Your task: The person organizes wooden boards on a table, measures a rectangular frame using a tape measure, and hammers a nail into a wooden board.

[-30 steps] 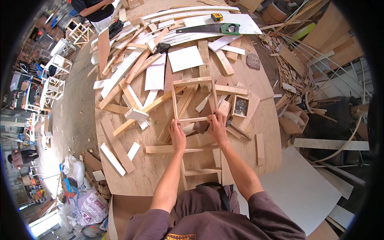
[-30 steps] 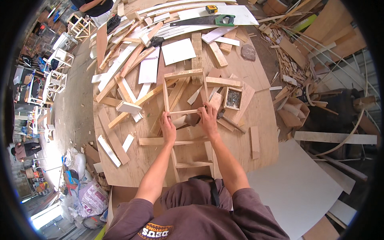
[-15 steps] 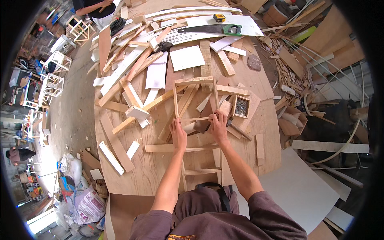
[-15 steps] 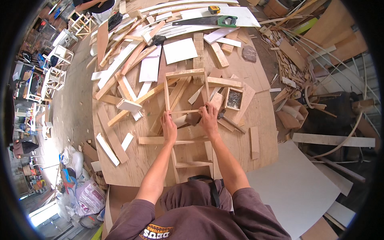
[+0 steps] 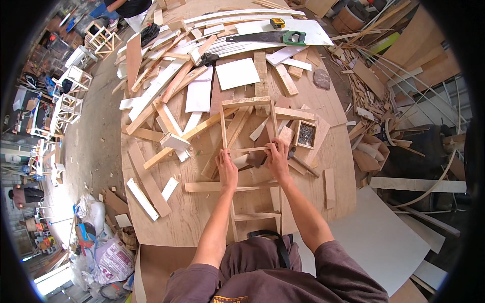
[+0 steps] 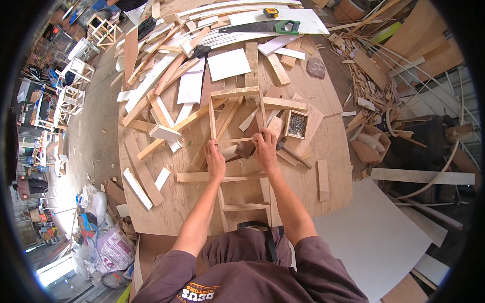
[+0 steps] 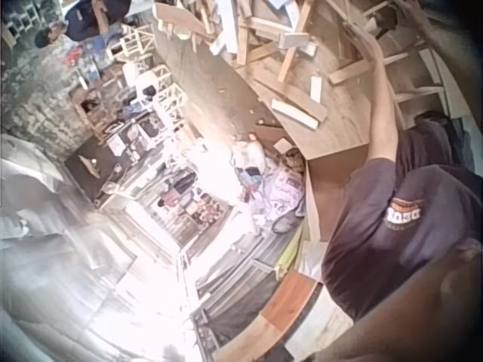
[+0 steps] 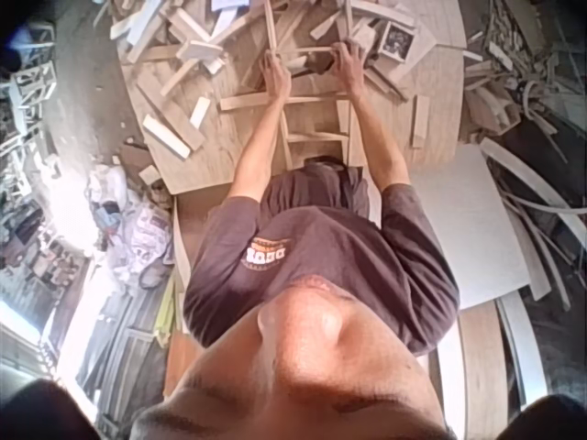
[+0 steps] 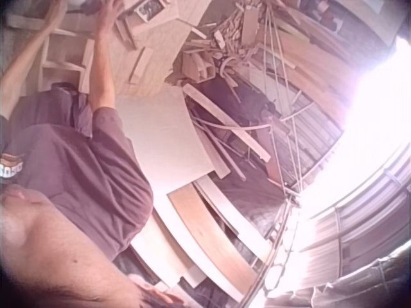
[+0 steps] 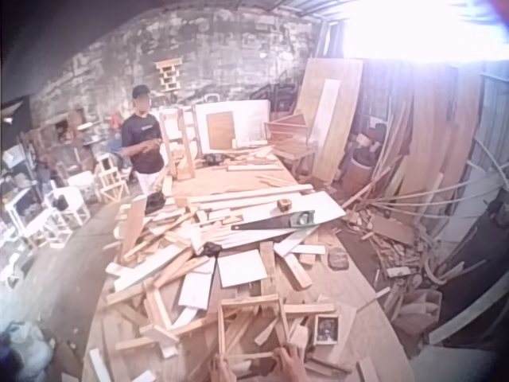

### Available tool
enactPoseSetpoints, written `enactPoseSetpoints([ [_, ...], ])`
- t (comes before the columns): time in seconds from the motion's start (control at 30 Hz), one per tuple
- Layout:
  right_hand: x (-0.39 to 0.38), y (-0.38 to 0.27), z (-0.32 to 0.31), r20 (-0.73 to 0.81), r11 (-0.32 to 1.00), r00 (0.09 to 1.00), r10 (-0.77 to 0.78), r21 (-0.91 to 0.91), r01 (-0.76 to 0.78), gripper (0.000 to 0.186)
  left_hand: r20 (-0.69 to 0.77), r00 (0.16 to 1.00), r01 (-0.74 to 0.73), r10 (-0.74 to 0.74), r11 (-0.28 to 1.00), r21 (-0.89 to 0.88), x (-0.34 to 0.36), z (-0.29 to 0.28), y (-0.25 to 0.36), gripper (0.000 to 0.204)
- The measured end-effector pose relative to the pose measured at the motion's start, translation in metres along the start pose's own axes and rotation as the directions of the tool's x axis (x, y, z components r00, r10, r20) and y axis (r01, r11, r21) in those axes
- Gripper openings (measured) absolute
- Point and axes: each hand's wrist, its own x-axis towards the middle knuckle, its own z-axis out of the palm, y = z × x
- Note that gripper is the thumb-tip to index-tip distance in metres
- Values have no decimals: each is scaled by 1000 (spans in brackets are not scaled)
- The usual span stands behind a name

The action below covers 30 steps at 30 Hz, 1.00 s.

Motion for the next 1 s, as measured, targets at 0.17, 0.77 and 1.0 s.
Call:
enactPoseSetpoints([
  [0.17,0,0,0,-8,1000,1000,6,4,-6,23,-2,1000,-5,5,1000,-17,0,0,-1,32],
  [0.77,-1,0,6,-103,992,990,100,81,-92,28,11,1000,-1,1,1000,5,-1,1,-2,33],
  [1.0,-1,4,6,-69,996,994,84,33,-82,27,32,999,20,-20,1000,8,-1,0,-1,31],
])
